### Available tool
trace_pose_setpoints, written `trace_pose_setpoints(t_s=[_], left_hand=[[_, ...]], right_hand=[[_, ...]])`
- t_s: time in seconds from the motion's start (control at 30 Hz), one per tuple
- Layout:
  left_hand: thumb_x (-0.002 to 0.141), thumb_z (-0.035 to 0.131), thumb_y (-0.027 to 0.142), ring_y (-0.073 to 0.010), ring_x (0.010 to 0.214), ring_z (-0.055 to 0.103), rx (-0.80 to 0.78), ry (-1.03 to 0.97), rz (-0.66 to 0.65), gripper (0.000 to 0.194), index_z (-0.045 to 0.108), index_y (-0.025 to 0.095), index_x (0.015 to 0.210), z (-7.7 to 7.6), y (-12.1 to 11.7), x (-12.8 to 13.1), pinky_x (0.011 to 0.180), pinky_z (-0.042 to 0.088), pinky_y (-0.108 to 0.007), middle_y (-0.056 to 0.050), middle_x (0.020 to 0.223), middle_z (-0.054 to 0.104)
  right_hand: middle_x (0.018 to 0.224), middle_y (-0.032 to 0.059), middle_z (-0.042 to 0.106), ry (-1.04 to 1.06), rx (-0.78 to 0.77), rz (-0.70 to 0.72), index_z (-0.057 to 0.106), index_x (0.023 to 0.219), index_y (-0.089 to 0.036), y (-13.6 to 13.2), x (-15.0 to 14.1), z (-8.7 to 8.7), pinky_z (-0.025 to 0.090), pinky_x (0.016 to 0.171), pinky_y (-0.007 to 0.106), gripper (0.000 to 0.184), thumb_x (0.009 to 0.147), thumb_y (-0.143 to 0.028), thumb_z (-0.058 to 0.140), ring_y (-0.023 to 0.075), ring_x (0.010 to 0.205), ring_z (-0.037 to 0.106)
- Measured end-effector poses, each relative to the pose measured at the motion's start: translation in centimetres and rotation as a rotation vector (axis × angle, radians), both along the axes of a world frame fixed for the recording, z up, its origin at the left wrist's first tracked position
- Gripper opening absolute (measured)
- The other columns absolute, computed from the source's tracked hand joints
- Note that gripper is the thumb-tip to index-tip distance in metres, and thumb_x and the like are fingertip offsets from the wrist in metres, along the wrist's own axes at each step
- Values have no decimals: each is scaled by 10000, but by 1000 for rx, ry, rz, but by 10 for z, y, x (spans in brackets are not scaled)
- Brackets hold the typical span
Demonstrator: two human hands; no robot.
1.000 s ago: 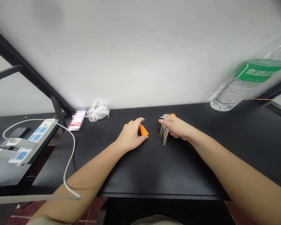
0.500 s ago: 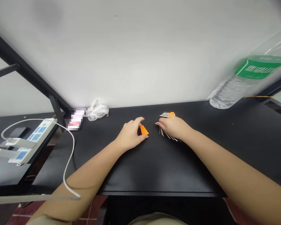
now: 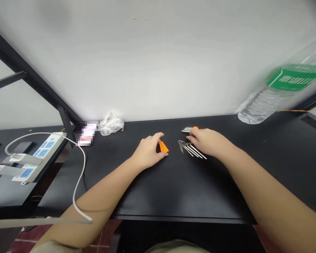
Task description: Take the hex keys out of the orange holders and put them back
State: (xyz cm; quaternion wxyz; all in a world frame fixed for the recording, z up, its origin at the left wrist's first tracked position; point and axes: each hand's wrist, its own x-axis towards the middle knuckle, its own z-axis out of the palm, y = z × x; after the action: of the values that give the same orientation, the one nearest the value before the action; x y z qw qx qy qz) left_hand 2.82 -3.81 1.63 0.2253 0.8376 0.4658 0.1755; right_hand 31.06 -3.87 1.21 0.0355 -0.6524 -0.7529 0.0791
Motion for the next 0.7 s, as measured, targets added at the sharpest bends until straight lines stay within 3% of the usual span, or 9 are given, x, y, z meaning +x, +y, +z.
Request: trace_pose_setpoints(t_s=[0.1,0.2,0.47,0.63,0.7], left_hand=[[800,794,382,-270,1129,632,-19,12,2,668,485,294,1386,2,0,0,973,490,-419,-32,1188,692],[806,788,377,-268,1135,627,-24,18,11,661,483,296,1387,3,0,0,988,479,-419,-29,1193,691],[805,790,363,-279,1143,631,-25,20,-7,663,481,280,1386,1,2,2,1001,471,-433,-39,1195,697],[807,792,372,-276,1140,633,-16,14,-9,662,481,284,1384,0,2,1,995,473,-432,-38,1198,697],[807,793,365,-277,1144,632,-15,15,-12,657,485,285,1382,0,2,1,994,473,-429,-40,1201,697]], right_hand=[[821,36,707,110,-199,56,597,1077,-260,-7,8,11,375,557,298,235,934,-444,568,214,655,637],[802,12,703,169,-314,95,572,1158,-267,-13,2,16,383,544,289,322,862,-367,649,203,636,645],[805,24,694,279,-221,87,563,943,-240,-18,-22,10,406,560,287,92,865,-265,605,183,634,625],[872,37,700,317,-79,128,584,931,-236,-16,-16,6,470,617,309,47,886,-225,573,194,693,631],[976,59,711,285,-19,191,635,1018,-240,-15,-11,3,496,646,329,150,901,-202,549,208,751,647]])
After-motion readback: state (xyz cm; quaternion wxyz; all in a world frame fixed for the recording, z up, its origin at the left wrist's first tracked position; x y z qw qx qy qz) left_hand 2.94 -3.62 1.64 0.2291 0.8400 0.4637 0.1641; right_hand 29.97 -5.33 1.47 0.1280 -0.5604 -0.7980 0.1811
